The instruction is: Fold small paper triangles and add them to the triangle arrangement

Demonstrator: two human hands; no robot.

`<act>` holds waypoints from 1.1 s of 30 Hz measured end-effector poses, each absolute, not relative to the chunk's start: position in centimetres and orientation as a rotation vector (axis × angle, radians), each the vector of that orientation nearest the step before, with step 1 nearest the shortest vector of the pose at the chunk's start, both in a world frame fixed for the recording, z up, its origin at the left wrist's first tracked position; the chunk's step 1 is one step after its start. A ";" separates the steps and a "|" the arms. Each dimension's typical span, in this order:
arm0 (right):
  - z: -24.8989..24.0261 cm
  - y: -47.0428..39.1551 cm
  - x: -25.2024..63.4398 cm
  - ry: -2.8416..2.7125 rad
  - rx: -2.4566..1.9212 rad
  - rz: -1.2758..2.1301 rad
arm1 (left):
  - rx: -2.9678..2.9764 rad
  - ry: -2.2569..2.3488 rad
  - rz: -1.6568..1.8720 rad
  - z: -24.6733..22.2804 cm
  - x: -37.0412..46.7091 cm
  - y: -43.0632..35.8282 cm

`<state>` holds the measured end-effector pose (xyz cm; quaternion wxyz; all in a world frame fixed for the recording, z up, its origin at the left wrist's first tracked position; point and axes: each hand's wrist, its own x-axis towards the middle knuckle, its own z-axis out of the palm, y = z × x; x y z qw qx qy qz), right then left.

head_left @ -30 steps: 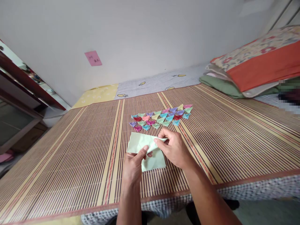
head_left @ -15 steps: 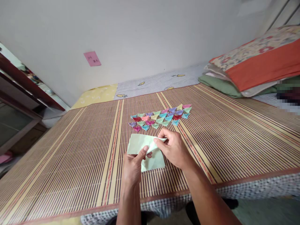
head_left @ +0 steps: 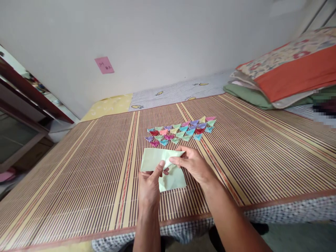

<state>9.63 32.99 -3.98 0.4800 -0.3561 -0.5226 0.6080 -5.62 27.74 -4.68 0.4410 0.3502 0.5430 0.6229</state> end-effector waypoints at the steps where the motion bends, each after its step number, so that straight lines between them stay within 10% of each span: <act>1: -4.2 33.0 9.3 -1.261 -0.845 1.518 | 0.869 1.344 1.546 -4.6 -5.6 27.7; 33: -3.5 32.8 9.5 -1.370 -1.002 1.169 | 0.831 1.377 1.610 -5.0 -5.2 28.1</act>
